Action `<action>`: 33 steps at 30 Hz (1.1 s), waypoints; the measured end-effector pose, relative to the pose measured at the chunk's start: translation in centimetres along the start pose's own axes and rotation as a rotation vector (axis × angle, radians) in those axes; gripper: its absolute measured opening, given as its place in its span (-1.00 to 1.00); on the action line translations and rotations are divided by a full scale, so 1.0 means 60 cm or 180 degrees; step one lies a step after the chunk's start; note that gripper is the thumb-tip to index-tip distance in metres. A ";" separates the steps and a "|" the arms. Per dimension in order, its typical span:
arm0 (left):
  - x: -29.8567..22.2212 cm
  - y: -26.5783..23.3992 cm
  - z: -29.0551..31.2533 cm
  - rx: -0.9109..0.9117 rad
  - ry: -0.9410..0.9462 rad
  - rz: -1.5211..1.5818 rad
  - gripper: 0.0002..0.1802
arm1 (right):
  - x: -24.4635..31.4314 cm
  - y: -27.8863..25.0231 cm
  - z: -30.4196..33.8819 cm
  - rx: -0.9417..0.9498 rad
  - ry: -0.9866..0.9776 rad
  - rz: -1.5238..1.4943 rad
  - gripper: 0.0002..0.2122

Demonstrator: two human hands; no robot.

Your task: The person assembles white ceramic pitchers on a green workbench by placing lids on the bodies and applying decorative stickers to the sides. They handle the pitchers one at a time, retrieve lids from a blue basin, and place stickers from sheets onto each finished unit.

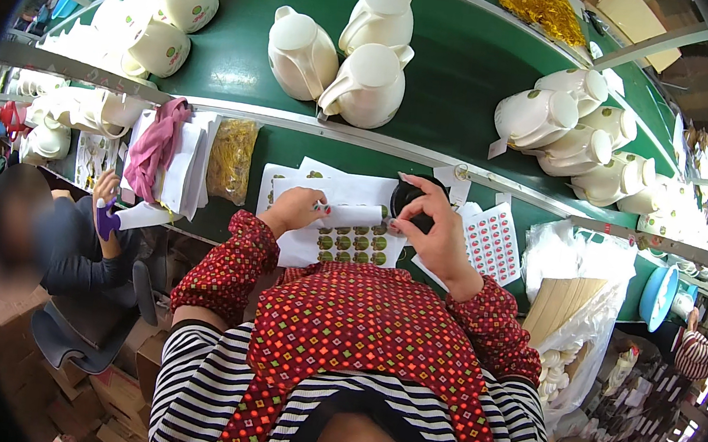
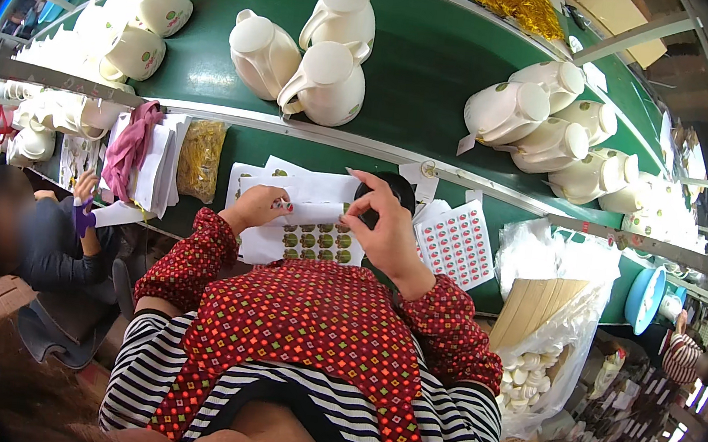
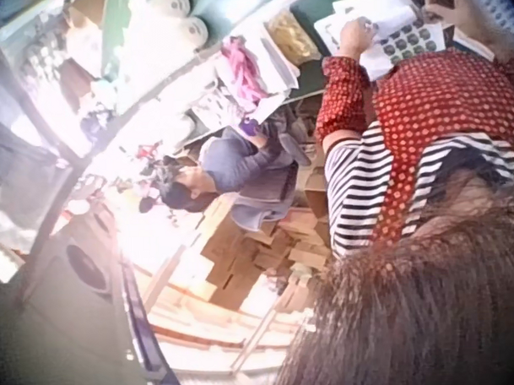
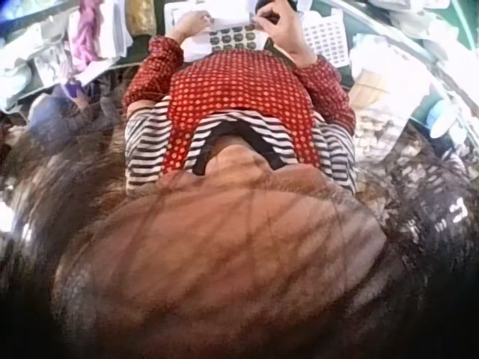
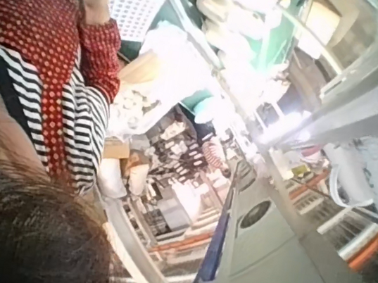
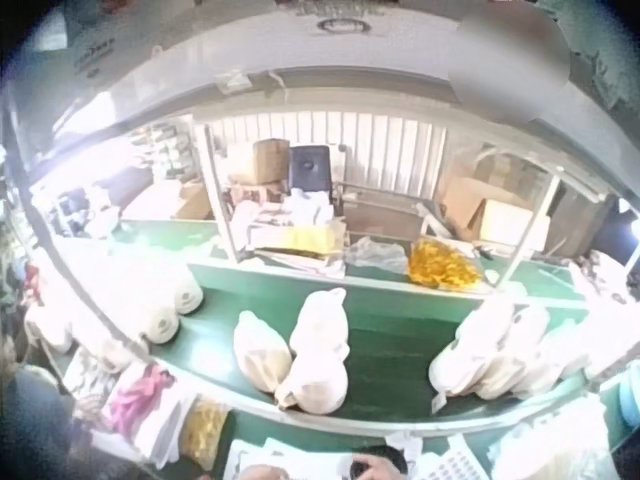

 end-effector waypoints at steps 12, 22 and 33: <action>-0.091 -0.257 -0.144 -0.1663 -0.0187 -0.0633 -0.64 | 0.024 -0.077 -0.026 -0.0417 0.0018 0.0126 -0.43; -0.291 -0.286 -0.151 -0.0387 0.0260 0.3455 -0.75 | 0.096 -0.141 -0.022 -0.0597 -0.0492 -0.0031 -0.24; -0.282 -0.175 0.028 0.0887 -0.0785 0.7219 -0.85 | 0.144 -0.056 0.049 0.0723 0.0163 -0.0931 -0.25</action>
Point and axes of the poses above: each hand's wrist, its own z-axis away from the middle knuckle, its own y-axis out of the palm, x = y × z, the point moved 3 cm from there along -z, towards the middle knuckle, and after that the axes turned 1 degree about -z, right-handed, at the moved point
